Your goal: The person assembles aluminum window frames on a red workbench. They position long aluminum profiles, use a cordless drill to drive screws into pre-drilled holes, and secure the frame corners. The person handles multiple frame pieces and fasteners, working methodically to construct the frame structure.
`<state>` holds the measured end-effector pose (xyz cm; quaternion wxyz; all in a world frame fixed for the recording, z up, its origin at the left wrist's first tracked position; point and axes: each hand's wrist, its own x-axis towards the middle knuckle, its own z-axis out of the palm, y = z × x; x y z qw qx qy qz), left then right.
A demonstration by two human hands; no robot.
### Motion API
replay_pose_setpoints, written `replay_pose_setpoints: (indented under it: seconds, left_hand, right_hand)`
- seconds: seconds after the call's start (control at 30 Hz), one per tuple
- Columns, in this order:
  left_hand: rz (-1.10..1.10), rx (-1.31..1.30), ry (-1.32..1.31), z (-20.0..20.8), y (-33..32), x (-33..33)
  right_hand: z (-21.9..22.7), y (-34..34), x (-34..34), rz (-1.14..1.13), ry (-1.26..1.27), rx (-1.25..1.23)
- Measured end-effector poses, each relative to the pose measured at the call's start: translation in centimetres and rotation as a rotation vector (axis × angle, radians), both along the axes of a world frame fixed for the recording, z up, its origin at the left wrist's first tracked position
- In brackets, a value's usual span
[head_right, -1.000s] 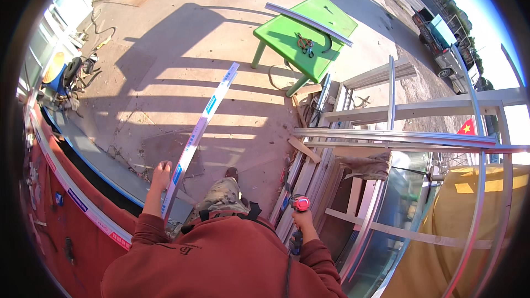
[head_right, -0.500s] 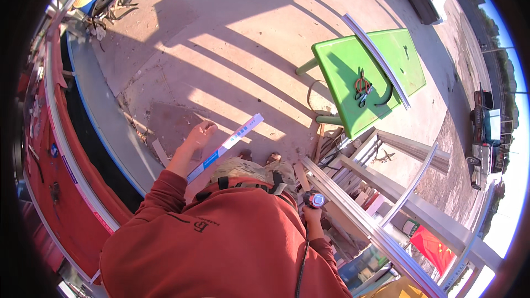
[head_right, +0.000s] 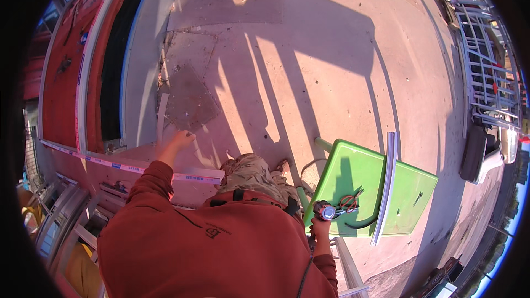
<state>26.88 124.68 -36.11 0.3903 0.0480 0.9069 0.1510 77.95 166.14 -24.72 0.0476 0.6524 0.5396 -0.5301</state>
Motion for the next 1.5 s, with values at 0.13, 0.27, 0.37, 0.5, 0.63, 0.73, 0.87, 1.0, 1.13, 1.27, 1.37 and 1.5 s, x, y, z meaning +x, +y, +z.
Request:
replay_pose_setpoints:
  seconds: [0.13, 0.27, 0.37, 0.5, 0.63, 0.73, 0.87, 1.0, 1.13, 1.27, 1.37, 1.5]
  left_hand:
    - [0.228, 0.119, 0.018, 1.6, 2.7, 2.4]
    - [0.438, 0.167, 0.052, -0.3, 4.4, 4.6]
    - [0.586, 0.187, 0.02, -2.5, 5.8, 6.7]
    - [0.579, 0.148, -0.055, -4.6, 8.9, 9.4]
    - [0.648, 0.247, 0.044, -2.3, 12.6, 5.8]
    - [0.728, 0.232, -0.065, 3.3, 14.6, -3.2]
    - [0.968, 0.218, 0.195, 3.5, 14.2, -12.6]
    - [1.101, 0.147, 0.228, 2.2, 13.5, -19.0]
    - [1.254, 0.159, 0.108, 4.6, 17.4, -24.6]
    - [1.251, 0.275, 0.182, 5.3, 20.6, -28.5]
    - [1.341, 0.314, 0.107, 4.6, 21.4, -32.3]
    - [1.409, 0.294, 0.02, 0.8, 20.1, -35.2]
  right_hand:
    - [0.8, 10.4, -6.4, 0.135, -0.142, 0.001]
    - [-0.9, 18.6, -13.9, 0.319, -0.236, -0.021]
    - [0.5, 22.0, -21.0, 0.544, -0.21, 0.057]
    - [0.5, 26.5, -28.8, 0.79, -0.157, 0.235]
    - [1.3, 29.9, -37.9, 0.895, -0.216, 0.109]
    - [-2.2, 32.7, -43.1, 0.98, -0.114, 0.212]
    - [-3.5, 33.9, -55.4, 1.006, -0.115, 0.154]
    - [-4.2, 35.4, -69.3, 1.069, -0.081, 0.098]
    - [-3.4, 36.9, -84.3, 1.096, 0.017, -0.079]
    - [0.1, 34.8, -100.3, 1.071, -0.2, -0.069]
    - [1.9, 31.5, -110.7, 1.119, -0.119, -0.027]
    - [5.0, 25.2, -122.4, 1.237, -0.009, 0.01]
